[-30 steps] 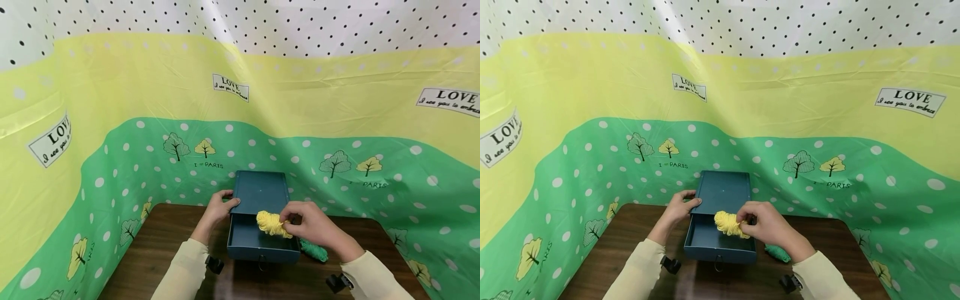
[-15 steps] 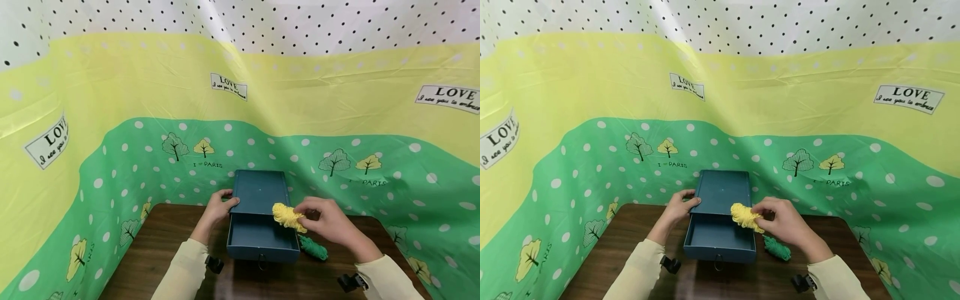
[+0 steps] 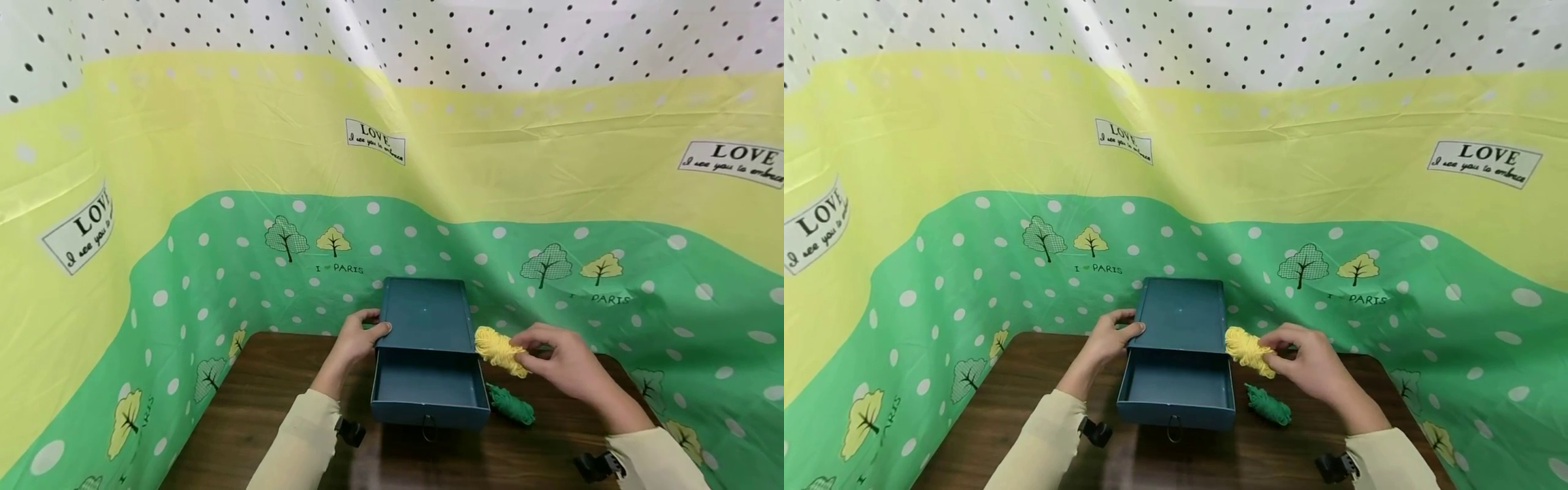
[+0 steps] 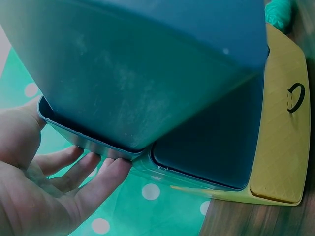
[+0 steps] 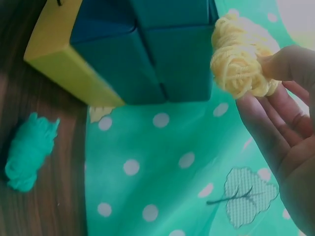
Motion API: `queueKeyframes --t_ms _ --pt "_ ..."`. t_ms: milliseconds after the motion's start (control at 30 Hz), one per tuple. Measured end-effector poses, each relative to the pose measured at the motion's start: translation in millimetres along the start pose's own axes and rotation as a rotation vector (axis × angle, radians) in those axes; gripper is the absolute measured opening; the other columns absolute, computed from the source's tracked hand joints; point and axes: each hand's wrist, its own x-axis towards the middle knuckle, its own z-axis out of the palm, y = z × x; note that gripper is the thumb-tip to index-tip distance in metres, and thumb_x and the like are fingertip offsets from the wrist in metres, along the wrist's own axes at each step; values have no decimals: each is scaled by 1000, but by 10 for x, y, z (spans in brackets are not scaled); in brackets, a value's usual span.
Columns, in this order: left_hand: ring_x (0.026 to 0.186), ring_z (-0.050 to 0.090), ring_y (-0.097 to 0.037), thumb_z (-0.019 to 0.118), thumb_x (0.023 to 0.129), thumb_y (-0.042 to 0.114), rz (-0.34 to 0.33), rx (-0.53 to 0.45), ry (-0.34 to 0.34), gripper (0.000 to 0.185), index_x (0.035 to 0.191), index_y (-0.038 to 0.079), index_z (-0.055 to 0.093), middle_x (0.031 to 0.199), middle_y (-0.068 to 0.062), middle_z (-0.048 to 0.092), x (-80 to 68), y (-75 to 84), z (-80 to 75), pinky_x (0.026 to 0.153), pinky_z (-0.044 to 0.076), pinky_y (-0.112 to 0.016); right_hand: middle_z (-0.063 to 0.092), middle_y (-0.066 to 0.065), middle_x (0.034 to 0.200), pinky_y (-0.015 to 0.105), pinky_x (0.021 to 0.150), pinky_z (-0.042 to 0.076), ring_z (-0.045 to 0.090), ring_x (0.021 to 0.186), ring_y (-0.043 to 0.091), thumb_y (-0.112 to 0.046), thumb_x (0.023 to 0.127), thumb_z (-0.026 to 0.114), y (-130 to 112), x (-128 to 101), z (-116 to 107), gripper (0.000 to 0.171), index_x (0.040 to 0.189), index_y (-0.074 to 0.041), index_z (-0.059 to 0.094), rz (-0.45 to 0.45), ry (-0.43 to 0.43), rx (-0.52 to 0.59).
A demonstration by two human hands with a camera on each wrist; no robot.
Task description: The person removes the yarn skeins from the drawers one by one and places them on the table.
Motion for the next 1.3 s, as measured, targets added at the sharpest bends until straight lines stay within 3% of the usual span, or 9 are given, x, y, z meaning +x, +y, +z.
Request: queueKeyframes --t_ms 400,633,900,1067,1300 --pt "91 68 -24 71 98 24 -1 12 5 59 148 0 51 131 -20 56 11 20 -12 72 60 -39 75 -4 100 28 68 55 64 85 2 -9 83 86 308 -120 -54 23 101 -22 80 39 44 -115" --pt "88 67 -23 70 98 24 -3 18 5 59 148 0 50 132 -20 56 28 -18 -21 68 59 -37 73 -5 94 26 63 52 60 78 -3 -11 85 84 577 -229 -12 17 99 -19 79 154 -5 -123" --pt "84 67 -22 72 97 23 -3 17 13 59 147 0 52 131 -20 56 17 -37 -23 70 60 -43 74 -2 96 26 61 52 62 77 1 -16 88 82 917 -422 36 17 104 -16 79 325 -102 -97" --pt "87 67 -23 72 97 24 -2 13 7 60 148 1 51 132 -20 56 23 -37 -18 69 60 -39 74 3 96 28 57 52 63 72 4 -15 90 80 1105 -567 32 19 108 -11 78 421 -143 -64" --pt "93 68 -25 72 97 25 4 15 9 61 148 1 51 133 -19 57 17 -9 -8 70 59 -38 74 6 97 30 54 51 64 67 9 -13 90 78 1344 -731 79 19 109 -10 77 483 -180 -41"
